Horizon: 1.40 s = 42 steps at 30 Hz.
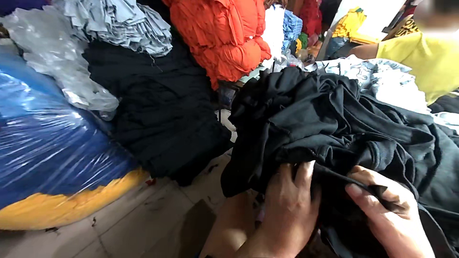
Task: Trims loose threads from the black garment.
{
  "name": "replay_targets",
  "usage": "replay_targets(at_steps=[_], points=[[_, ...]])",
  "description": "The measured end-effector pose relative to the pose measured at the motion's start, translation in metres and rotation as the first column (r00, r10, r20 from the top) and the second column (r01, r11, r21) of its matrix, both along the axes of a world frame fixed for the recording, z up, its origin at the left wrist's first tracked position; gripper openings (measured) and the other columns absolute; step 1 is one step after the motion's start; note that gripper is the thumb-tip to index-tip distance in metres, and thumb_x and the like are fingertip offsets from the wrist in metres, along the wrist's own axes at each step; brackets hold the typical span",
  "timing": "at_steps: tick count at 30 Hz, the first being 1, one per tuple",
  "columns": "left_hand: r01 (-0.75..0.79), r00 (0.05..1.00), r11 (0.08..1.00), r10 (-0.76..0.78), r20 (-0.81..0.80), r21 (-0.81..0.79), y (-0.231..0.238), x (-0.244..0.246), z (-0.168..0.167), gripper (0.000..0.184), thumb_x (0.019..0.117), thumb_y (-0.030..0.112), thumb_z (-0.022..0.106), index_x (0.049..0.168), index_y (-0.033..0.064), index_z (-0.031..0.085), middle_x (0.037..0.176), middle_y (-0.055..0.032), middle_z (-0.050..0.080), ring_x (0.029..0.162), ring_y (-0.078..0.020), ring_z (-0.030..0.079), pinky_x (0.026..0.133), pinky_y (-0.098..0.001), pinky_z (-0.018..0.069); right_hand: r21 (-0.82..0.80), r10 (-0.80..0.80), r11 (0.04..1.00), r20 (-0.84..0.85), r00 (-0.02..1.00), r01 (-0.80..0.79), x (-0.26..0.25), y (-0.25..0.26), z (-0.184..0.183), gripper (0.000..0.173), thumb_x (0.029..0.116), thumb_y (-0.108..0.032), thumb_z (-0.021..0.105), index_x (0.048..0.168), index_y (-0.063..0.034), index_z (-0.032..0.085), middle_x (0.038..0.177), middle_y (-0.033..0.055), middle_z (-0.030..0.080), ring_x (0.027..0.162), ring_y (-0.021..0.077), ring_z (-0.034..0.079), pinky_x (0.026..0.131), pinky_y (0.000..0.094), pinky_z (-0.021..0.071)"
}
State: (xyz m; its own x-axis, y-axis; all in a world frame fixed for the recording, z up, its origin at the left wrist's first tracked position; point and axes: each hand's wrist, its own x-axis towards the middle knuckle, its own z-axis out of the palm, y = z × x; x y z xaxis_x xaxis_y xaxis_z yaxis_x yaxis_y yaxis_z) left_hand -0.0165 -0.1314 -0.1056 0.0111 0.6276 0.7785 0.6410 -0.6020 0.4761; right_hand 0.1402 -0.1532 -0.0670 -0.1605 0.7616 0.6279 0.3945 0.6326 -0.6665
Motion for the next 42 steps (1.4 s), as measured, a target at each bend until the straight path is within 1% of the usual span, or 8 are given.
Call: replay_targets(at_steps=[6, 9, 13, 16, 19, 28, 37, 42], points=[[0.106, 0.987, 0.991, -0.095, -0.131, 0.08, 0.012, -0.019, 0.013, 0.021, 0.079, 0.0, 0.063, 0.088, 0.0113, 0.079, 0.07, -0.0025, 0.069, 0.064, -0.0145, 0.065, 0.058, -0.028, 0.05, -0.066, -0.091, 0.994, -0.155, 0.984, 0.081, 0.018, -0.001, 0.001, 0.016, 0.0993, -0.047, 0.06, 0.102, -0.0397, 0.074, 0.093, -0.0275, 0.067, 0.087, -0.0139, 0.062, 0.077, 0.0066, 0.0513], [0.305, 0.952, 0.944, -0.3, 0.061, -0.126, 0.013, -0.024, 0.028, 0.02, 0.0756, -0.003, 0.061, 0.076, 0.0092, 0.077, 0.067, -0.0002, 0.07, 0.065, -0.0037, 0.066, 0.06, -0.0194, 0.0516, -0.181, -0.184, 0.973, -0.214, 0.959, 0.146, 0.013, 0.002, 0.006, 0.012, 0.0952, -0.047, 0.065, 0.092, -0.0394, 0.073, 0.083, -0.0252, 0.067, 0.076, -0.0128, 0.061, 0.068, 0.0075, 0.0511], [0.748, 0.652, 0.476, -0.39, 0.651, -0.464, 0.024, -0.029, 0.045, 0.029, 0.0846, -0.013, 0.055, 0.086, 0.0063, 0.076, 0.075, 0.0062, 0.07, 0.069, 0.0051, 0.062, 0.063, -0.0151, 0.052, -0.447, -0.38, 0.871, -0.357, 0.853, 0.201, 0.003, 0.009, 0.019, 0.018, 0.092, -0.024, 0.065, 0.075, -0.0293, 0.068, 0.065, -0.0137, 0.064, 0.057, -0.0051, 0.059, 0.052, 0.0136, 0.05], [0.845, 0.531, 0.289, -0.362, 0.766, -0.449, 0.032, -0.033, 0.045, 0.033, 0.078, -0.011, 0.052, 0.085, 0.0093, 0.076, 0.074, 0.0081, 0.07, 0.069, 0.0047, 0.062, 0.063, -0.0148, 0.0515, -0.516, -0.412, 0.838, -0.384, 0.826, 0.178, 0.004, 0.017, 0.018, 0.019, 0.0947, -0.019, 0.062, 0.077, -0.0248, 0.066, 0.065, -0.0098, 0.065, 0.056, -0.0022, 0.061, 0.05, 0.0161, 0.0513], [0.84, 0.538, 0.326, -0.394, 0.745, -0.434, 0.029, -0.036, 0.044, 0.028, 0.073, -0.006, 0.055, 0.075, 0.0131, 0.075, 0.071, 0.0088, 0.07, 0.067, 0.0055, 0.063, 0.061, -0.0133, 0.0513, -0.511, -0.415, 0.834, -0.334, 0.846, 0.207, 0.004, 0.021, 0.01, 0.019, 0.0929, -0.018, 0.064, 0.076, -0.0253, 0.067, 0.064, -0.0117, 0.064, 0.054, -0.0034, 0.058, 0.049, 0.0149, 0.0488], [0.893, 0.447, 0.224, -0.545, 0.71, -0.39, 0.032, -0.031, 0.037, 0.022, 0.0965, 0.008, 0.06, 0.081, 0.0117, 0.075, 0.071, 0.0093, 0.067, 0.069, 0.0064, 0.06, 0.064, -0.011, 0.0495, -0.279, -0.461, 0.848, 0.029, 0.887, 0.45, 0.004, 0.026, -0.002, 0.011, 0.0964, -0.024, 0.067, 0.086, -0.0204, 0.069, 0.071, -0.0139, 0.064, 0.062, -0.0074, 0.057, 0.055, 0.0135, 0.0443], [0.777, 0.626, 0.362, -0.364, 0.689, -0.515, 0.013, -0.028, 0.058, 0.016, 0.0929, 0.002, 0.068, 0.081, 0.0081, 0.075, 0.069, 0.0046, 0.066, 0.064, 0.0011, 0.059, 0.06, -0.0137, 0.0484, 0.139, -0.634, 0.772, 0.116, 0.764, 0.62, 0.005, -0.003, 0.014, 0.023, 0.1029, -0.019, 0.06, 0.111, -0.0006, 0.07, 0.095, 0.0036, 0.065, 0.081, 0.0014, 0.06, 0.074, 0.0151, 0.0495], [0.745, 0.666, 0.456, -0.458, 0.589, -0.487, 0.012, -0.025, 0.052, 0.029, 0.0953, 0.011, 0.064, 0.066, 0.0129, 0.067, 0.057, 0.0068, 0.055, 0.054, 0.0024, 0.05, 0.051, -0.0137, 0.0405, -0.047, -0.498, 0.867, -0.022, 0.867, 0.496, 0.002, -0.039, 0.01, 0.026, 0.1032, -0.048, 0.054, 0.099, -0.0245, 0.065, 0.074, -0.017, 0.058, 0.059, -0.0103, 0.051, 0.052, 0.0084, 0.0435]])
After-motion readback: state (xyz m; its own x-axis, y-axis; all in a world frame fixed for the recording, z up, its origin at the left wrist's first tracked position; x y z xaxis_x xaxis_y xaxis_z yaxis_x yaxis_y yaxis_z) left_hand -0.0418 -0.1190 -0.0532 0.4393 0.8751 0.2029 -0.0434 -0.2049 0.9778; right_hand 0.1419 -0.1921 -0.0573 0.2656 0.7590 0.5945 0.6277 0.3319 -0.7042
